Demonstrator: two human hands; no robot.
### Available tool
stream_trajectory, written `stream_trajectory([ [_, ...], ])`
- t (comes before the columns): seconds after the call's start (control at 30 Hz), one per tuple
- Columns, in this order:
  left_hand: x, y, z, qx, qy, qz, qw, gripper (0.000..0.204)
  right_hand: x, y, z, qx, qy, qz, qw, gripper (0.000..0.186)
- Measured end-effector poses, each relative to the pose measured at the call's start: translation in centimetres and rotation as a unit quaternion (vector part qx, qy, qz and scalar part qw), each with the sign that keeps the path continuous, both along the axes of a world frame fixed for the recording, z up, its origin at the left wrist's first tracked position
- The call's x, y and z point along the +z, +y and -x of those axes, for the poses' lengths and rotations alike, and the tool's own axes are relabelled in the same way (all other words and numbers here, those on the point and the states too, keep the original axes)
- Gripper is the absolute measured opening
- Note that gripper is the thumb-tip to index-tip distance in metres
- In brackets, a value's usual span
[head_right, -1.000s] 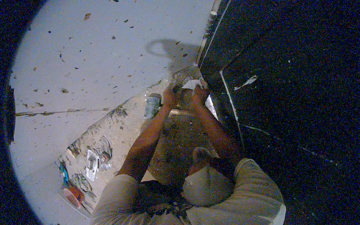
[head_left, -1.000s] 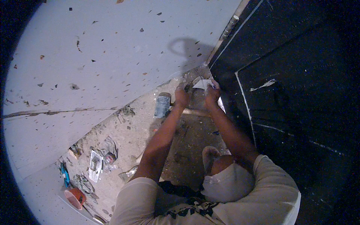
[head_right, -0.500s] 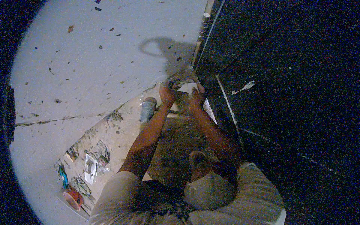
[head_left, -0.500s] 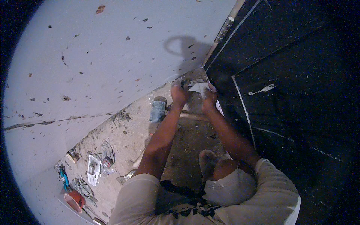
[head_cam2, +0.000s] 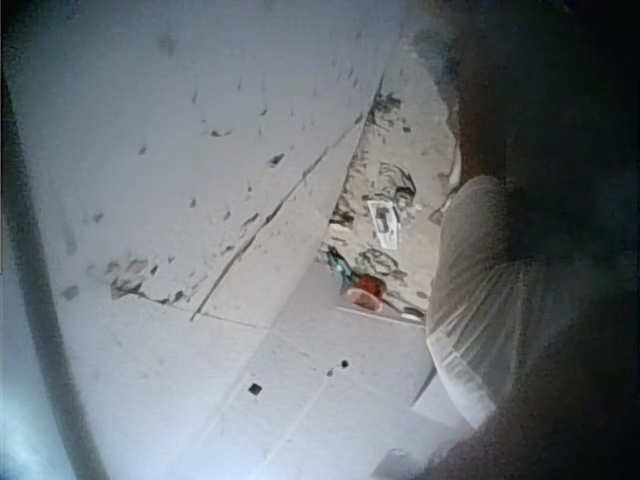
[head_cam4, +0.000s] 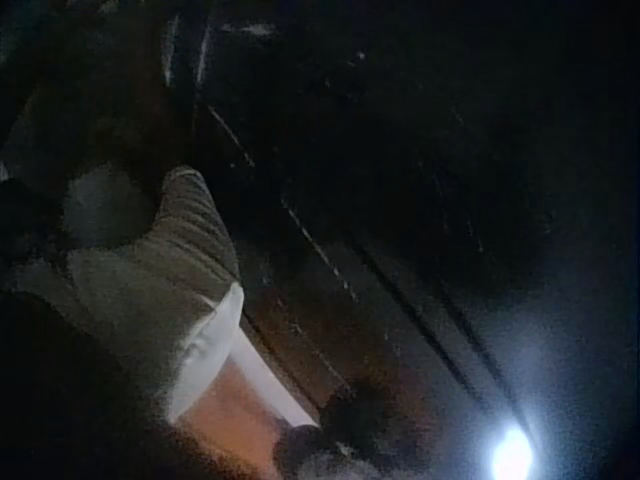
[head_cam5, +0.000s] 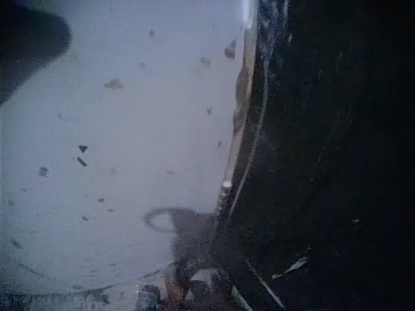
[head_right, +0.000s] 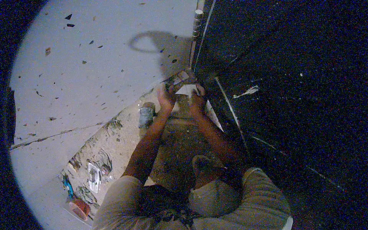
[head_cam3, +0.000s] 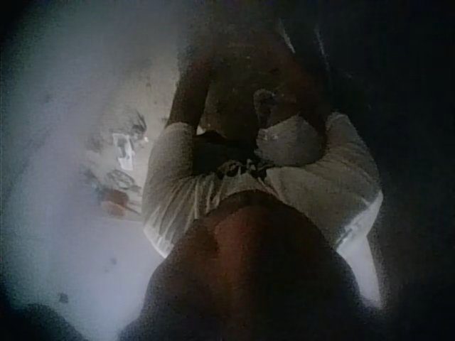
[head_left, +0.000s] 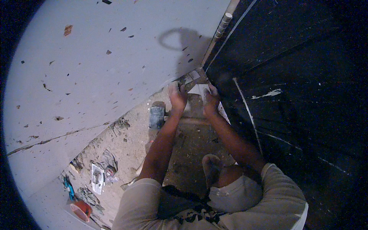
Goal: The person applies grout to the gaps between wall tiles using a trowel and a rubber float, smoothing the surface and cleaning excess material. They also use a hammer to tap tiles into place and a small tool to scrape the joints.
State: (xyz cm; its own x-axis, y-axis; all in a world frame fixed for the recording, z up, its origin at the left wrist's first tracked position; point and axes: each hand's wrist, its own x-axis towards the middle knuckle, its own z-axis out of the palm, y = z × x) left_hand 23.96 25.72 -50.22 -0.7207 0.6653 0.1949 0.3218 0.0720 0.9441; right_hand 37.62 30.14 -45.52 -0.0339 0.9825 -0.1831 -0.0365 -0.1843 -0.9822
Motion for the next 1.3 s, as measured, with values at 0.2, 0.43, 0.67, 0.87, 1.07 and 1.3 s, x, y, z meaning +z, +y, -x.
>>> stream_trajectory([
  [0.2, 3.3, -0.6, 1.4, 0.038, 0.148, 0.063, 0.986, 0.016, 3.1, -1.4, 2.4, -0.018, 0.026, 0.046, 0.998, 0.039],
  [0.43, 3.6, -0.2, 1.2, 0.051, 0.164, 0.089, 0.981, 0.019, 1.4, 0.0, 2.0, -0.016, 0.16, 0.132, 0.978, 0.039],
  [0.67, 3.4, -1.3, 1.7, 0.002, 0.117, 0.105, 0.988, 0.02, 3.3, 0.3, 4.0, -0.057, 0.2, 0.2, 0.957, 0.04],
  [0.87, 5.4, -1.1, 0.2, -0.005, 0.142, 0.11, 0.984, 0.023, -2.9, 2.9, 2.8, -0.149, 0.287, 0.242, 0.915, 0.04],
  [1.07, 4.4, -1.5, 1.3, 0.007, 0.196, 0.139, 0.971, 0.029, -4.2, 3.6, 4.3, -0.175, 0.287, 0.261, 0.905, 0.04],
  [1.3, 2.7, -1.5, 1.4, -0.016, 0.127, 0.185, 0.974, 0.039, -1.3, 3.0, 5.8, -0.084, 0.109, 0.275, 0.952, 0.041],
])
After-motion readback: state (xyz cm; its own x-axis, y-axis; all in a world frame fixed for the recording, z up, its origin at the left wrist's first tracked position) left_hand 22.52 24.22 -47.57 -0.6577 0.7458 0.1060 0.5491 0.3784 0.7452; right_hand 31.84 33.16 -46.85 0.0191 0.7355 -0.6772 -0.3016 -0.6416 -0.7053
